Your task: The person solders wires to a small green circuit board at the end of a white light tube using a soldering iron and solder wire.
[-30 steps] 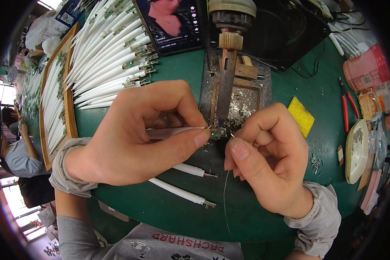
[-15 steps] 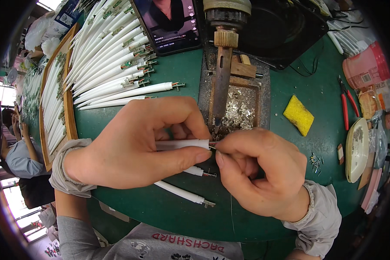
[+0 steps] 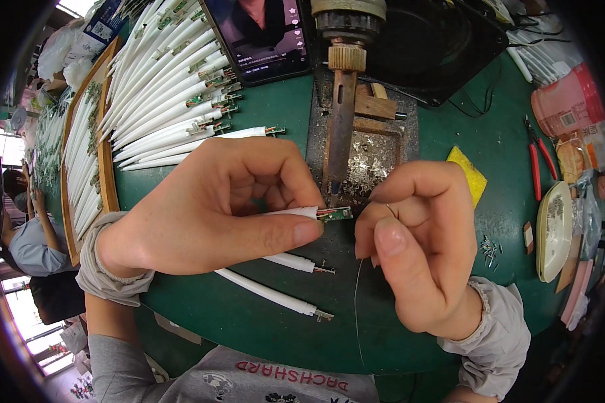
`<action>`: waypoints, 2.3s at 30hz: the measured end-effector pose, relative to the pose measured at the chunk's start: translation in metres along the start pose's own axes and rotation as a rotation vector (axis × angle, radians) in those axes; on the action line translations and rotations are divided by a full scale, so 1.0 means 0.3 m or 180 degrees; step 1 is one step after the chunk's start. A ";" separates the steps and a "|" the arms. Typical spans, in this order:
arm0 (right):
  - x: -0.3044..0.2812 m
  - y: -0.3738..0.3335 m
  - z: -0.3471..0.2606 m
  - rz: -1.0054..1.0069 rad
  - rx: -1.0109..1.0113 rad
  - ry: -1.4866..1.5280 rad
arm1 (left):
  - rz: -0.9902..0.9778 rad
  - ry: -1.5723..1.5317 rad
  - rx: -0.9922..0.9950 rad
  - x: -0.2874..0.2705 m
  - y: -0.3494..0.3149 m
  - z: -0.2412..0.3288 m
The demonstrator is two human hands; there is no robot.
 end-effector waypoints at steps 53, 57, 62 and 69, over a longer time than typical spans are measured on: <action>0.007 0.024 -0.008 -0.0318 0.0186 0.0269 | 0.0269 -0.0048 0.0295 -0.012 -0.008 0.020; -0.002 0.023 0.000 -0.0302 0.0191 0.0218 | 0.0370 -0.0007 0.0088 -0.015 -0.014 0.006; -0.011 0.023 0.017 -0.0212 0.0185 0.0208 | 0.0498 0.0621 0.0250 0.004 -0.014 0.017; -0.004 0.020 0.013 -0.0059 0.0321 0.0148 | 0.0727 0.1416 0.0736 0.035 -0.025 0.000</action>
Point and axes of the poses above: each hand's wrist, its own y-axis towards the middle knuckle, its own x-axis out of the palm, z = x × y, the point moved 2 cm from there along y, towards the middle knuckle, and after that the axes turned 10 degrees about -z, right-handed, at the moved point
